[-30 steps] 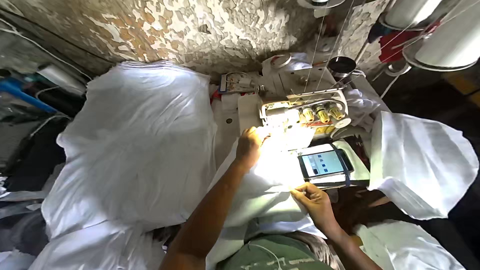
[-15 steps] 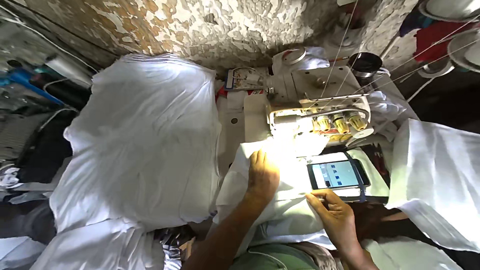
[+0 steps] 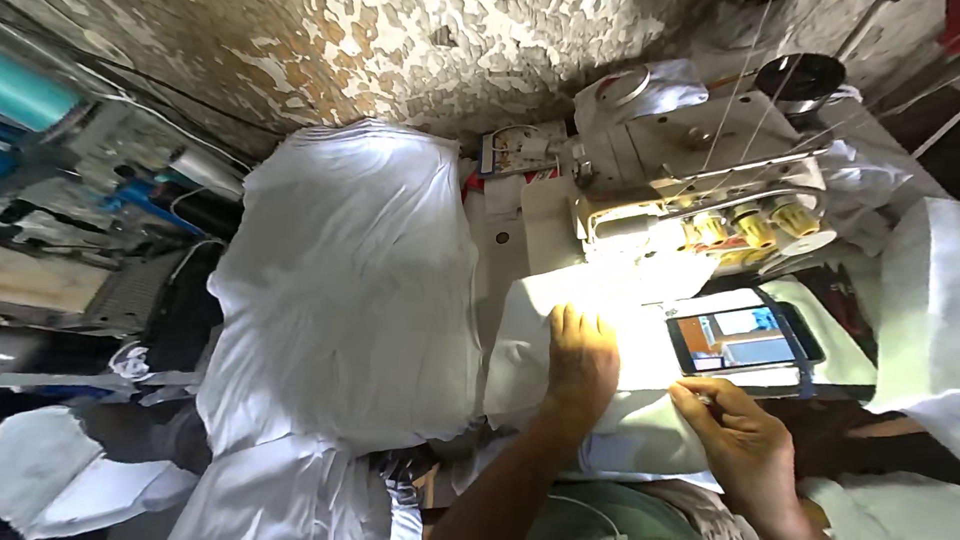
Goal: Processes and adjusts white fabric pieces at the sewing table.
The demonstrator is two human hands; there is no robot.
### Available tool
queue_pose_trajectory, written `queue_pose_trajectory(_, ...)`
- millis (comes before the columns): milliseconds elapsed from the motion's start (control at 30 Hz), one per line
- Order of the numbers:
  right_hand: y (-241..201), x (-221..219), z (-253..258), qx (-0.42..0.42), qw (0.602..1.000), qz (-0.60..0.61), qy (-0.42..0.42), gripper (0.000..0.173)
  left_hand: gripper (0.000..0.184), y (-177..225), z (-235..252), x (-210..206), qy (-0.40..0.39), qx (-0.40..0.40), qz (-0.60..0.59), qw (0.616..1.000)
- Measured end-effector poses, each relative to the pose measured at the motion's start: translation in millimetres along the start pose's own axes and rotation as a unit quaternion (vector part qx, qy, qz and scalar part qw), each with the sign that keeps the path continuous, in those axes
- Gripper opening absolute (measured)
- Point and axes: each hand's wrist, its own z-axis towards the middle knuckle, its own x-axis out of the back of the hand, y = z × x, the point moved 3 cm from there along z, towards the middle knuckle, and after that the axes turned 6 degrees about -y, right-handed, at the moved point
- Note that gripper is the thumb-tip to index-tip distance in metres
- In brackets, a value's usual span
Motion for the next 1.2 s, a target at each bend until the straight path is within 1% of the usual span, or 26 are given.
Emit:
queue_pose_trajectory(67,3.1,-8.4,4.2,0.005,1.0,0.0,-0.004,0.014,0.016,-8.2,5.7,-1.2,-0.011,0.004,-0.014,1.0)
queue_pose_trajectory(167,6.0,-22.2,16.9,0.007,1.0,0.005,-0.008,0.013,0.037,-36.4,20.0,-1.0,-0.079,0.015,-0.133,0.988)
queue_pose_trajectory(267,7.6,-36.4,34.9,0.009,1.0,0.002,-0.001,0.013,0.051,-66.3,44.9,3.5,-0.125,-0.02,-0.209,0.97)
queue_pose_trajectory(300,8.9,-40.5,40.8,0.009,1.0,-0.005,0.004,0.013,0.049,-73.3,54.2,3.2,-0.131,-0.032,-0.223,0.965)
queue_pose_trajectory(400,13.4,-48.4,57.9,0.014,0.998,-0.046,0.034,0.012,0.027,-87.8,77.6,-2.0,-0.13,-0.058,-0.234,0.962)
queue_pose_trajectory(467,14.6,-51.0,68.9,0.004,0.996,-0.067,0.056,0.009,0.019,-96.3,89.0,-6.1,-0.123,-0.066,-0.231,0.963)
queue_pose_trajectory(533,14.2,-53.2,79.2,-0.006,0.994,-0.09,0.066,0.007,0.02,-104.4,98.7,-8.7,-0.123,-0.06,-0.245,0.96)
queue_pose_trajectory(600,12.7,-54.5,87.2,-0.013,0.992,-0.109,0.068,0.014,0.023,-109.7,107.5,-10.7,-0.143,-0.046,-0.253,0.956)
queue_pose_trajectory(700,13.3,-55.3,96.2,-0.057,0.992,-0.106,0.048,0.013,0.025,-116.5,118.2,-14.7,-0.147,-0.038,-0.261,0.954)
queue_pose_trajectory(800,15.5,-55.7,99.7,-0.086,0.993,-0.069,0.038,0.029,0.027,-123.1,126.8,-19.7,-0.137,-0.03,-0.26,0.955)
queue_pose_trajectory(833,16.3,-56.4,100.5,-0.09,0.993,-0.057,0.043,0.031,0.029,-124.2,129.3,-20.0,-0.139,-0.026,-0.26,0.955)
queue_pose_trajectory(933,17.7,-59.7,101.1,-0.118,0.991,-0.04,0.051,0.047,0.034,-126.5,136.5,-20.6,-0.17,0.012,-0.242,0.955)
queue_pose_trajectory(967,18.0,-60.8,100.5,-0.128,0.99,-0.038,0.048,0.055,0.036,-127.0,137.6,-19.9,-0.172,0.026,-0.232,0.957)
queue_pose_trajectory(1000,17.3,-61.2,99.7,-0.143,0.989,-0.03,0.037,0.06,0.037,-127.6,135.3,-18.1,-0.161,0.04,-0.226,0.96)
queue_pose_trajectory(1033,16.1,-60.5,98.8,-0.16,0.987,-0.018,0.02,0.061,0.038,-128.5,127.5,-15.1,-0.132,0.049,-0.222,0.965)
queue_pose_trajectory(1100,13.8,-55.8,98.7,-0.158,0.987,0.001,0.021,0.043,0.043,-126.2,88.6,-7.1,-0.047,0.051,-0.226,0.972)
queue_pose_trajectory(1133,11.7,-52.6,97.0,-0.171,0.984,0.039,0.018,0.036,0.045,-121.8,54.0,-2.8,-0.011,0.03,-0.234,0.972)
queue_pose_trajectory(1200,11.1,-47.1,88.1,-0.221,0.965,0.143,0.02,0.021,0.054,-109.0,-45.2,0.5,0.02,-0.032,-0.227,0.973)
